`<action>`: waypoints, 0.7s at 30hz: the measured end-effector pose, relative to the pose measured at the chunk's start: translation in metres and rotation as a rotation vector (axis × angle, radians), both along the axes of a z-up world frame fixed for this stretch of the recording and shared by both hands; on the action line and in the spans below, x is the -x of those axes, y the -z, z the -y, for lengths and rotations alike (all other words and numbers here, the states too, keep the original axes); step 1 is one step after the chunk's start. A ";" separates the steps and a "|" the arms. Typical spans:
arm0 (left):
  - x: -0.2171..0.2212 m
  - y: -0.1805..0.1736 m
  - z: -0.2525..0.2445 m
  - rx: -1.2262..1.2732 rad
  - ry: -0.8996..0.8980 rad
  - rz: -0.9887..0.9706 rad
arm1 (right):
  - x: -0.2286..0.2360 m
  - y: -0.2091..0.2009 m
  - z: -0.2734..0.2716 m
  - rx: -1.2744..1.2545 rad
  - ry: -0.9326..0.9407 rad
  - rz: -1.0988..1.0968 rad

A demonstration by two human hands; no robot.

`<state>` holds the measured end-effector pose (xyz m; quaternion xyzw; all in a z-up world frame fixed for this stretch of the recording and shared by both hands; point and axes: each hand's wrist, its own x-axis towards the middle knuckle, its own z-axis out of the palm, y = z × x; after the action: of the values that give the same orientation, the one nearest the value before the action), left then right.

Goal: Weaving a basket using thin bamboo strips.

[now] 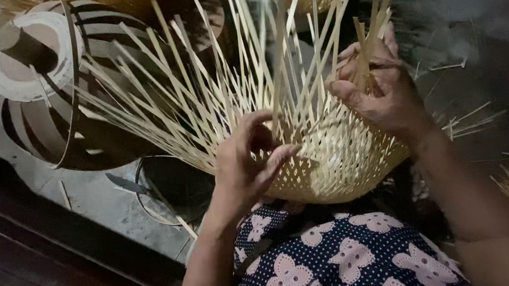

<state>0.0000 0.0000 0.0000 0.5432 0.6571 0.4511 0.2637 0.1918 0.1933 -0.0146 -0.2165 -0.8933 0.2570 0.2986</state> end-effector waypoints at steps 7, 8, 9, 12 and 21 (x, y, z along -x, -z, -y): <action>0.002 0.035 -0.005 -0.155 0.097 -0.153 | 0.000 -0.008 0.008 0.183 -0.037 -0.062; -0.001 0.033 -0.003 -0.206 0.083 -0.139 | 0.001 -0.009 0.006 0.404 -0.015 -0.041; -0.005 0.030 -0.002 -0.258 0.069 -0.122 | 0.001 -0.011 0.005 0.626 0.007 -0.018; -0.012 0.044 -0.012 -0.390 0.026 -0.263 | 0.005 -0.015 -0.017 0.920 0.143 0.262; -0.014 0.015 -0.010 -0.344 -0.038 -0.221 | 0.010 -0.033 0.007 -0.211 0.009 0.149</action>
<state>0.0138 0.0104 -0.0148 0.6140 0.6054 0.4993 0.0845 0.1823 0.1867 0.0187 -0.2063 -0.9340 0.1435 0.2538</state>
